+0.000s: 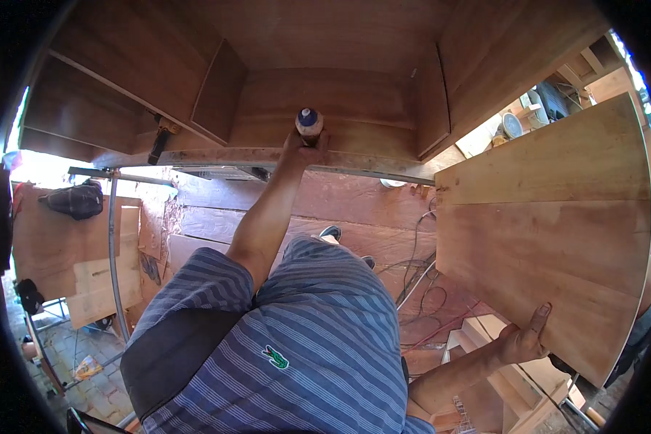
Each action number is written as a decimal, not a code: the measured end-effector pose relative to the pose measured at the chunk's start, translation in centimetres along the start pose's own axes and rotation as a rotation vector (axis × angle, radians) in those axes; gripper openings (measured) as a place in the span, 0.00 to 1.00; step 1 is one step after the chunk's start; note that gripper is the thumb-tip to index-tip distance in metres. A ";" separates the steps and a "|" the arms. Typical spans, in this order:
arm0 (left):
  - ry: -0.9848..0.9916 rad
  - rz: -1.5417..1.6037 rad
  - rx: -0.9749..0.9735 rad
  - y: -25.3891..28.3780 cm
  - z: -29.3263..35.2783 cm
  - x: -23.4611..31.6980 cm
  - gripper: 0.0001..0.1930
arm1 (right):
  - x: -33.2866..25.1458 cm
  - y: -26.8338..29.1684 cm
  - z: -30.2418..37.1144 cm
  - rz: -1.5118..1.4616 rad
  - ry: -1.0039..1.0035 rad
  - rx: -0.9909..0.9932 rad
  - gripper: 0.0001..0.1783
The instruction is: The person applies wood glue to the edges of a wooden panel and fits it into a larger wooden cabinet structure. They then use a white cloth to wipe away excess glue from the joint.
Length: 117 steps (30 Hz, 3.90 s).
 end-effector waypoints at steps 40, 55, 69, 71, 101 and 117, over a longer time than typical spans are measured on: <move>-1.396 -2.563 -0.841 -20.9 11.8 -4.9 0.08 | -0.7 1.5 2.0 0.089 -0.056 -0.003 0.14; -0.964 -2.716 -0.731 -22.1 11.4 -5.9 0.09 | 0.6 1.1 0.7 0.015 -0.098 -0.028 0.15; -1.038 -2.732 -0.847 -21.9 9.6 -4.3 0.13 | 0.4 0.9 0.3 0.113 -0.119 -0.033 0.14; -1.039 -2.767 -0.849 -22.0 9.4 -4.3 0.14 | 0.3 1.0 -0.4 0.078 -0.120 -0.043 0.12; -0.835 -2.855 -0.918 -24.2 3.9 -2.7 0.11 | 1.6 0.9 -0.2 -0.041 -0.091 -0.058 0.14; -1.058 -2.672 -1.778 -24.2 0.2 4.1 0.09 | 2.3 0.9 0.1 -0.062 -0.153 -0.086 0.18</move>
Point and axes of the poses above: each hand's wrist, its own z-axis away from the middle knuckle, its own y-axis out of the back of the hand, x = y × z, the point moved 9 cm from there along -z, towards the middle knuckle, and after that the axes turned 14 degrees about z, right-handed, at the moved point
